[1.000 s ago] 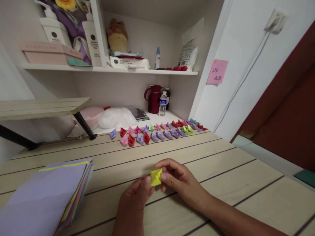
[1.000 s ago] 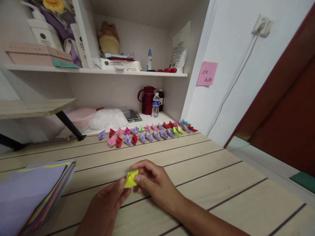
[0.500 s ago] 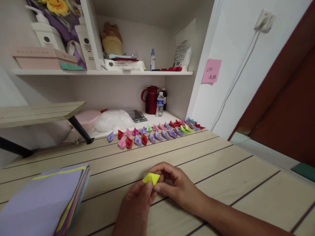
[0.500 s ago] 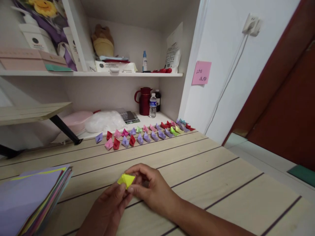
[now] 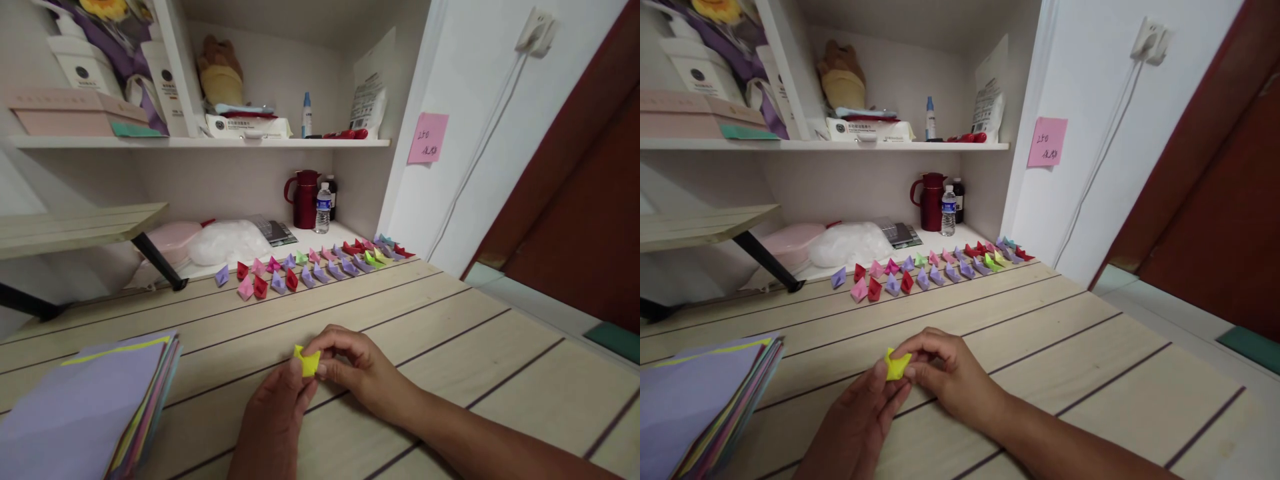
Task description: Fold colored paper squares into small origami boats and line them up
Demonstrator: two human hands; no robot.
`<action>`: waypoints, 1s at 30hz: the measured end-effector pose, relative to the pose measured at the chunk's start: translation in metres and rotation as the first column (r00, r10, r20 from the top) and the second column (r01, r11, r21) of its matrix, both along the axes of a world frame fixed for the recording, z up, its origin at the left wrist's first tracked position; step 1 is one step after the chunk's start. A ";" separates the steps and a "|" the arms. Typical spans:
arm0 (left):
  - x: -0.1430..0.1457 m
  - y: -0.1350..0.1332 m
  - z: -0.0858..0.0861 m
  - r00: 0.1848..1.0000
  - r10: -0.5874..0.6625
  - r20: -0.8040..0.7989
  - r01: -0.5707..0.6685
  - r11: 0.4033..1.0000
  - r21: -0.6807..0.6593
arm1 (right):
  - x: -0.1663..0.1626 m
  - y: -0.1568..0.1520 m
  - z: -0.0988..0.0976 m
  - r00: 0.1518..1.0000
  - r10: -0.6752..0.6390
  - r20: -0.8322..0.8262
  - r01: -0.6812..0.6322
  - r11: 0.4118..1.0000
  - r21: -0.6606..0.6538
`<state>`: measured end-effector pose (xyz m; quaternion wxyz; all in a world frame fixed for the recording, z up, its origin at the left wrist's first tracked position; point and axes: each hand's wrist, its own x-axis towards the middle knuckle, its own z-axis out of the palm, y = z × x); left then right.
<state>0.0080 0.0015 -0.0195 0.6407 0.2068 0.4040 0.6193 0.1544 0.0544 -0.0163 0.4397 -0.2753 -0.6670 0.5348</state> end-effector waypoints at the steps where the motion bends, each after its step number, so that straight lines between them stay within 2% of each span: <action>1: 0.000 -0.001 0.001 1.000 0.007 -0.014 -0.007 1.000 0.002 | 0.000 0.000 0.000 1.000 0.011 -0.027 -0.012 1.000 -0.020; 5: -0.001 -0.001 -0.002 1.000 -0.009 -0.020 0.009 1.000 -0.001 | -0.002 0.001 -0.002 0.986 0.052 -0.160 -0.075 0.987 -0.140; 10: 0.001 -0.003 0.001 0.999 -0.036 0.005 0.036 0.999 0.013 | -0.001 -0.005 0.001 0.998 0.058 0.002 -0.058 0.998 -0.038; 13: 0.003 -0.004 0.004 0.997 -0.077 -0.003 0.077 0.997 0.015 | -0.002 -0.009 0.004 0.997 0.052 0.059 -0.050 0.998 -0.028; 17: 0.002 -0.004 0.002 0.998 -0.070 -0.003 0.070 0.998 0.004 | -0.004 -0.013 0.007 0.998 0.000 0.056 0.000 1.000 -0.010; 27: -0.002 -0.005 0.000 0.987 -0.148 0.059 0.145 0.988 0.053 | -0.006 -0.012 0.004 0.998 0.062 0.002 -0.062 0.990 -0.125; 30: -0.002 -0.004 -0.001 0.990 -0.125 0.065 0.124 0.992 0.027 | -0.007 -0.013 0.002 0.998 0.054 0.014 -0.052 0.991 -0.121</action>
